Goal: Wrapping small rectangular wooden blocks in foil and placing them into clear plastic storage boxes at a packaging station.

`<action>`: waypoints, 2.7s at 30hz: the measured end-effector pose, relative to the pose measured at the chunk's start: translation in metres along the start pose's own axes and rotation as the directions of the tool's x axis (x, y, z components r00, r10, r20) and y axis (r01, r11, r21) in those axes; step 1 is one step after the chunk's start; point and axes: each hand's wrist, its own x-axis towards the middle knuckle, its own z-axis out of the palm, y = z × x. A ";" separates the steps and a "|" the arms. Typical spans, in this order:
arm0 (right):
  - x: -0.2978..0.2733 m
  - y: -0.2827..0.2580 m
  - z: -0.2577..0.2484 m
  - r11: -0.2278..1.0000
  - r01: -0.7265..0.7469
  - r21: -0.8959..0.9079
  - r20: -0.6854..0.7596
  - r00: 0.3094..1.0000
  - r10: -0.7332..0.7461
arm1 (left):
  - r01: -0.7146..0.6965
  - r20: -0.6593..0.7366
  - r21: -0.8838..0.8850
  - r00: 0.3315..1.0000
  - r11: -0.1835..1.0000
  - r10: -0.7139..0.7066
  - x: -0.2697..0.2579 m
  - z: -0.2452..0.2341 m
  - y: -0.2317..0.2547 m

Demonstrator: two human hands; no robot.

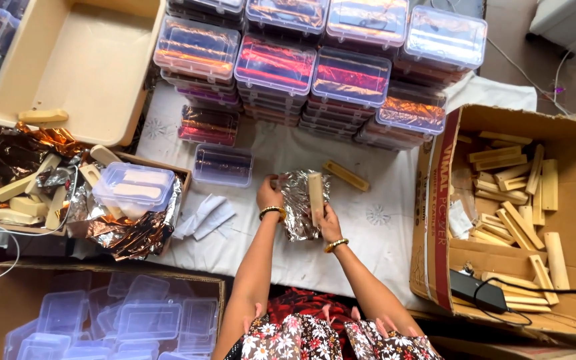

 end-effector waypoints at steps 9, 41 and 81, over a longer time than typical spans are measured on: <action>0.011 0.015 -0.009 0.993 -0.045 0.109 -0.121 0.991 0.058 | -0.867 0.319 0.435 0.403 0.245 0.858 -0.025 0.052 -0.094; -0.027 -0.068 0.006 0.185 0.315 -0.931 0.280 0.940 -0.195 | -0.834 0.215 0.342 0.518 0.433 0.828 -0.077 -0.023 -0.105; -0.041 -0.095 -0.018 0.682 0.081 -0.727 -0.071 0.979 -0.192 | -0.613 0.095 0.076 0.789 0.786 0.607 -0.066 -0.028 -0.058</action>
